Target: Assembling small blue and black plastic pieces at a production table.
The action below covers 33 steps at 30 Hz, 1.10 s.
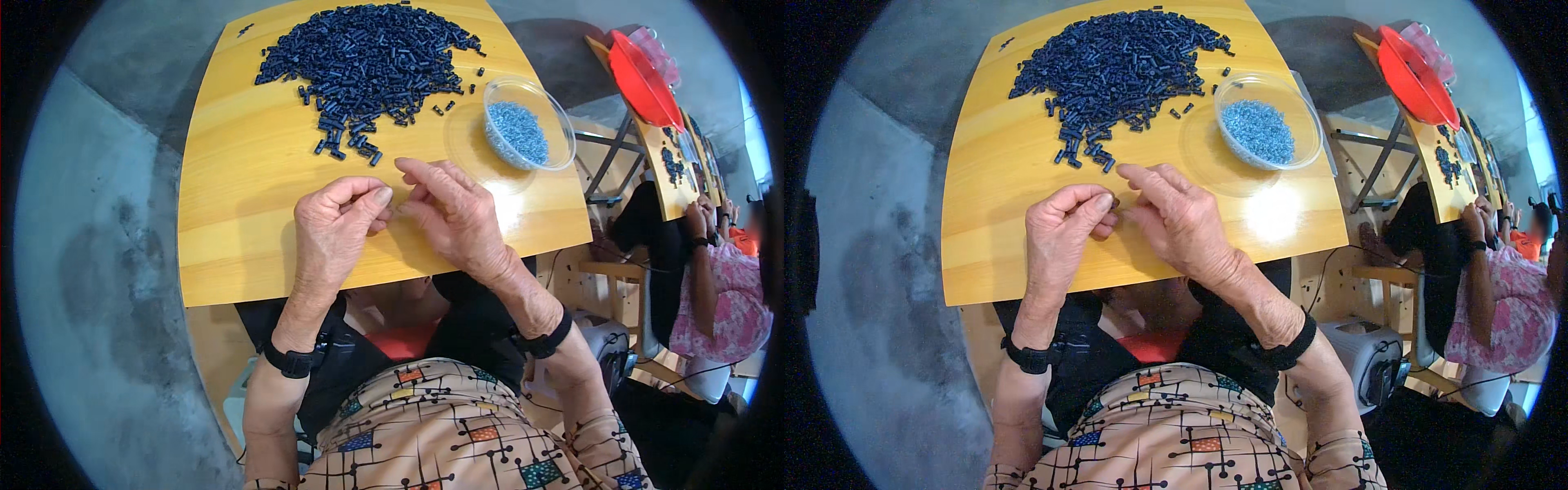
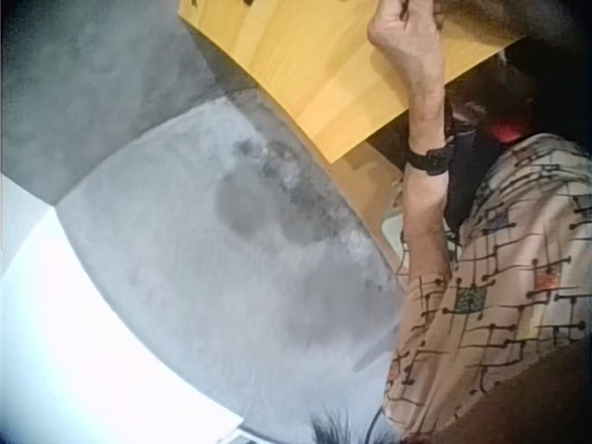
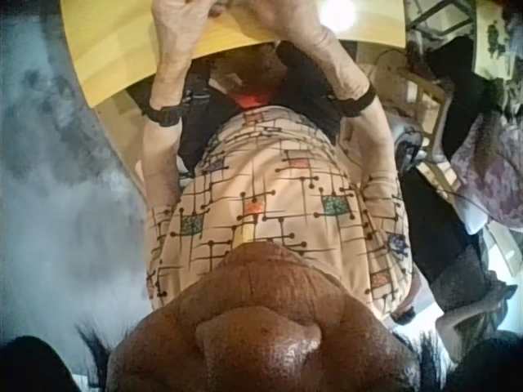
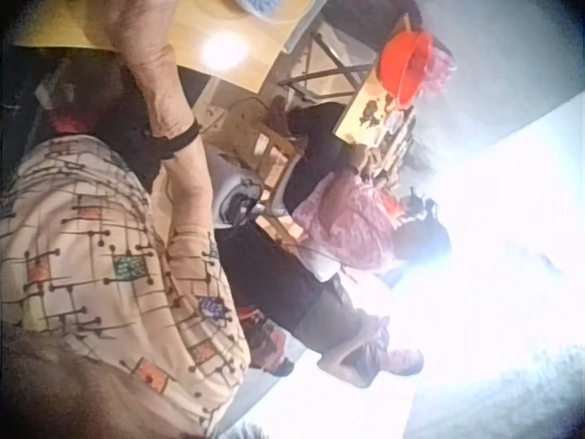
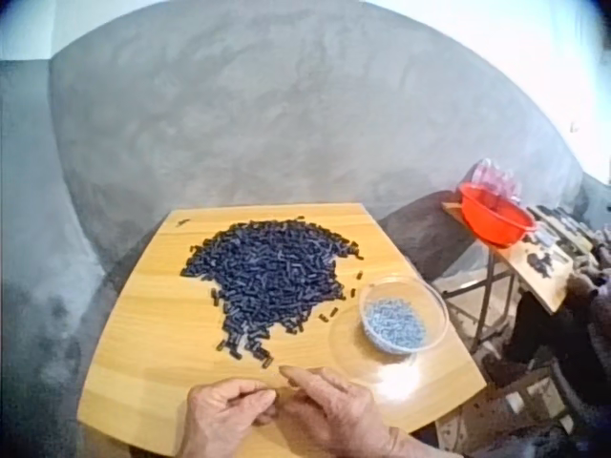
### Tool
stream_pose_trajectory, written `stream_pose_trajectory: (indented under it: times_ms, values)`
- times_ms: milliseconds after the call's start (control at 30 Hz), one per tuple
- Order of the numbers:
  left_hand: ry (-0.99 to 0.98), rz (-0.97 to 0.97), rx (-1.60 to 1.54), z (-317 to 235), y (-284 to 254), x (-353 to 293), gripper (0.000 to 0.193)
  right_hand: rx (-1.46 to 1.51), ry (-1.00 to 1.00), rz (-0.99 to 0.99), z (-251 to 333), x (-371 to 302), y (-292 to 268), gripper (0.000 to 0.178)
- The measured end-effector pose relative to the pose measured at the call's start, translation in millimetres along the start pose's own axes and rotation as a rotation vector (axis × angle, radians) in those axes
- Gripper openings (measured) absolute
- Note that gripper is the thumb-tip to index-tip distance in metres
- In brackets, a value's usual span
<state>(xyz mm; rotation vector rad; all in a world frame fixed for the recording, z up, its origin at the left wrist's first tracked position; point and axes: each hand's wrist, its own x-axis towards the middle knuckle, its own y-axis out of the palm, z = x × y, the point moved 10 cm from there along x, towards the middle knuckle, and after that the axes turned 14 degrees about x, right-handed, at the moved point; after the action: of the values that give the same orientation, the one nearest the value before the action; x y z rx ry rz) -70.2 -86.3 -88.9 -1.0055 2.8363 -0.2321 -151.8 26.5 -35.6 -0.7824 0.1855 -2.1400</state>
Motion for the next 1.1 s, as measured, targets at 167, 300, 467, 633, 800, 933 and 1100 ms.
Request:
stream_pose_trajectory:
  times_ms: [167,300,467,633,800,933,1100]
  values:
    - [-0.024,0.006,-0.213,6.9,-9.2,3.6,0.017,-0.048,0.089,-0.06,-18.2,12.1,-22.3,0.027]
    - [-0.031,0.033,-0.195,5.4,-8.3,2.9,0.02,0.244,0.337,-0.071,-37.6,4.9,-13.5,0.022]
    - [-0.019,0.092,-0.156,-1.7,3.0,4.5,0.023,0.247,0.209,-0.06,-18.1,0.3,0.4,0.023]
    - [-0.083,0.019,-0.158,9.7,-9.3,0.0,0.021,-0.105,-0.07,-0.053,29.0,18.4,-31.0,0.018]
    - [-0.112,0.086,-0.334,6.1,2.5,-7.2,0.02,-0.414,0.022,-0.121,-5.1,46.2,-123.5,0.017]
    - [-0.182,0.2,-0.558,5.0,28.4,-7.9,0.019,-0.676,0.151,0.098,-56.1,48.9,-133.2,0.024]
    - [-0.228,0.32,-0.723,4.4,44.7,-11.2,0.019,-0.661,0.192,0.127,-64.4,57.5,-126.3,0.019]
